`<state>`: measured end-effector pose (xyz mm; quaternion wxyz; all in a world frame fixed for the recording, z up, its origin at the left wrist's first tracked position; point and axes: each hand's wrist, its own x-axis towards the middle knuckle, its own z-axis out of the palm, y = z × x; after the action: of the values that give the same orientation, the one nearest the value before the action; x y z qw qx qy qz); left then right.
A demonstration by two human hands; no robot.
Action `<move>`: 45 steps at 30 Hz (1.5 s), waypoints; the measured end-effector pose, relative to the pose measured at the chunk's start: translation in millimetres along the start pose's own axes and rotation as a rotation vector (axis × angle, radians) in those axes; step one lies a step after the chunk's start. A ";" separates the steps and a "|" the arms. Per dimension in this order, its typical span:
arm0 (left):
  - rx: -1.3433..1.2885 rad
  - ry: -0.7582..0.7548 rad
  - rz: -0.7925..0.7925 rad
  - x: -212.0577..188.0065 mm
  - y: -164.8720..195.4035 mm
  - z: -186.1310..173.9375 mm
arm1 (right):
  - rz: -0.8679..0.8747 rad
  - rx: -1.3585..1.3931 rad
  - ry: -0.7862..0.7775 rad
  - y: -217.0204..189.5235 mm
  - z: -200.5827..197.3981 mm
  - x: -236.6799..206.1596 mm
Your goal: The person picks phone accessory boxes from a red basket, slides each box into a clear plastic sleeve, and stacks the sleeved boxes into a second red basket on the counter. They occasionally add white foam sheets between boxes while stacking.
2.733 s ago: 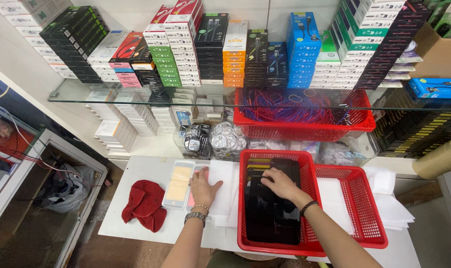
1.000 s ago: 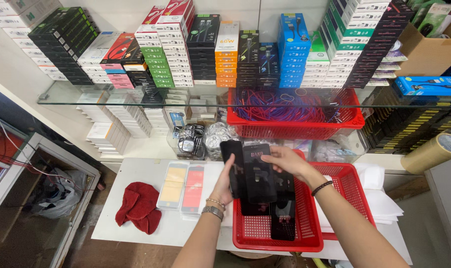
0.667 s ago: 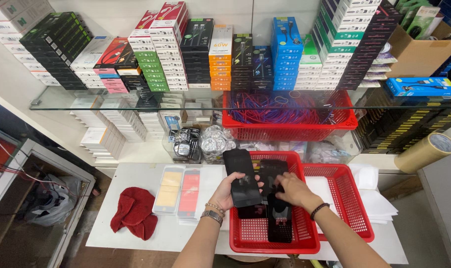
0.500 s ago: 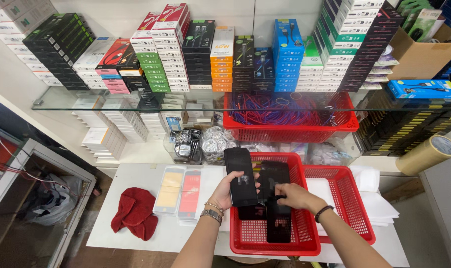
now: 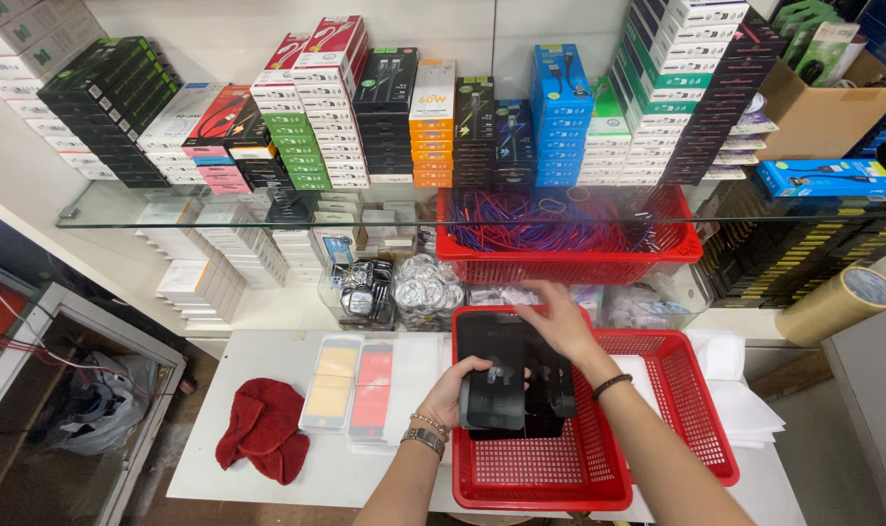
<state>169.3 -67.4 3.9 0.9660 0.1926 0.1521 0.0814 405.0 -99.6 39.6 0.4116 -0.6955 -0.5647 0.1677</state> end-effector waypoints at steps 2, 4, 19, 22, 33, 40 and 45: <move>0.002 0.012 0.032 -6.0 4.8 -0.5 | 0.294 -0.223 -0.071 8.7 21.0 -26.4; 0.017 0.130 0.095 -11.2 10.0 -0.9 | 0.506 -0.382 -0.134 10.7 38.5 -49.4; -0.004 0.307 0.097 5.1 1.0 -28.8 | 0.742 -0.462 -0.300 30.8 50.7 -73.1; 0.105 0.333 0.097 15.5 -6.6 -24.3 | 0.741 -0.416 -0.279 29.5 38.5 -71.9; 0.023 0.384 0.147 44.2 -26.5 6.1 | 0.385 -0.204 -0.340 -44.2 31.9 -61.2; 0.804 0.487 0.402 66.2 -25.1 -4.4 | 0.330 0.174 -0.218 -23.4 5.8 -24.7; 1.371 0.514 0.672 75.0 -22.9 7.7 | 0.145 0.333 -0.271 -46.1 -12.1 -21.5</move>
<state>244.6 -74.8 -18.2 0.4913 0.7534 0.3196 0.2981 377.0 -122.9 77.1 0.4283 -0.6276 -0.5279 0.3795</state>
